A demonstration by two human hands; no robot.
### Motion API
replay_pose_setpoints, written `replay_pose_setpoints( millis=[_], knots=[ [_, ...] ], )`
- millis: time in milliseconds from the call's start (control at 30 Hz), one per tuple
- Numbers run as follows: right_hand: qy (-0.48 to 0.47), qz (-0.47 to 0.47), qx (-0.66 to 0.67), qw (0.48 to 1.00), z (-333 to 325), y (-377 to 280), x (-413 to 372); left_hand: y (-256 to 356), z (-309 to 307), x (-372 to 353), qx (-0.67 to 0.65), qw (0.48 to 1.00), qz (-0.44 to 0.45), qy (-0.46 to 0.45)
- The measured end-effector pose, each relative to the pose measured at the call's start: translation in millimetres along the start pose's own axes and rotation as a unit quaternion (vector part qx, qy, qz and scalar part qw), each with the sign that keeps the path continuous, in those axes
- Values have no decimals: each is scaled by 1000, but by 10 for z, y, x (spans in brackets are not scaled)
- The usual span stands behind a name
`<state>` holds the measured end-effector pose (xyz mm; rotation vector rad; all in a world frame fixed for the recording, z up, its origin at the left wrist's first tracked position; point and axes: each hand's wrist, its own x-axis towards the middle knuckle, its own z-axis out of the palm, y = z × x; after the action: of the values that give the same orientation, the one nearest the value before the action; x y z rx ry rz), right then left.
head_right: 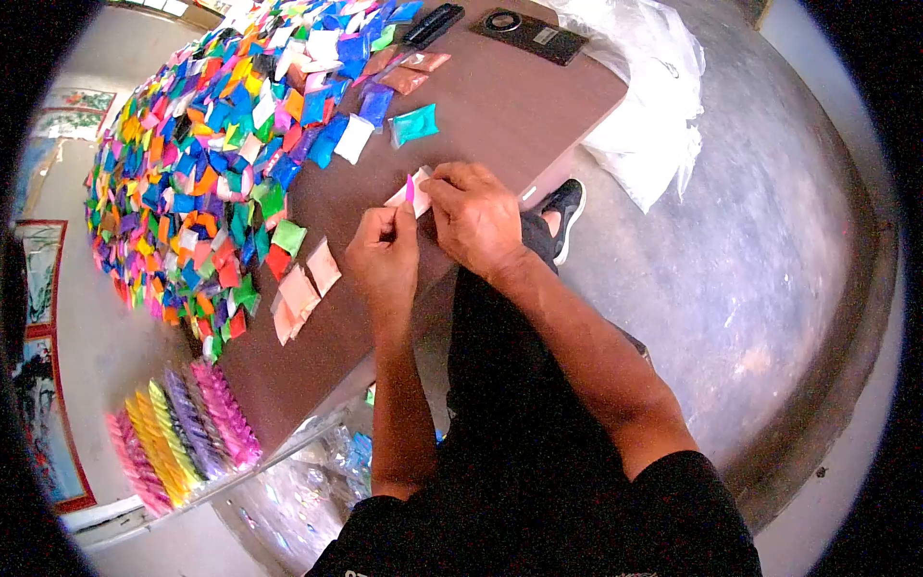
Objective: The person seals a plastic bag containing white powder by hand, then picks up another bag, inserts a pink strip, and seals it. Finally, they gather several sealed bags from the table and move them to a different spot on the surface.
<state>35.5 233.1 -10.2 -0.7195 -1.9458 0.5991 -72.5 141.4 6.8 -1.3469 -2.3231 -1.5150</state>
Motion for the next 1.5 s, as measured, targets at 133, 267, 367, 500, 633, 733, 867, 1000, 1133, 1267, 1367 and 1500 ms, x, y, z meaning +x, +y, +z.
replay_pose_setpoints(
  millis=[133,267,367,500,633,733,867,1000,1133,1267,1367,1500],
  knots=[
    [13,-9,1,1000,17,21,9,-71,44,41,3,998,-38,43],
    [8,8,9,1000,30,31,20,-125,54,55,17,993,-98,59],
    [5,19,7,1000,20,27,33,-186,55,52,-9,991,-109,80],
    [9,38,24,999,36,16,39,-44,-32,26,-57,985,-139,81],
    [40,23,54,997,7,-6,50,111,-53,-5,-25,997,-77,22],
    [31,8,41,999,-35,-13,41,94,-13,7,-35,998,-47,-29],
    [1,-19,28,999,-55,-16,41,12,-1,38,-53,995,-86,-17],
    [-8,-8,26,1000,-58,-19,46,-10,43,46,-39,992,-115,24],
    [-7,-3,29,1000,-50,-10,27,-124,47,39,-49,990,-124,37],
    [0,-6,39,999,-17,51,5,-93,16,35,-54,990,-121,52],
    [1,-13,49,999,-42,50,1,-20,-5,18,-75,991,-104,22],
    [-11,-17,54,998,-103,-18,16,62,-37,20,-57,996,-53,-35]
  ],
)
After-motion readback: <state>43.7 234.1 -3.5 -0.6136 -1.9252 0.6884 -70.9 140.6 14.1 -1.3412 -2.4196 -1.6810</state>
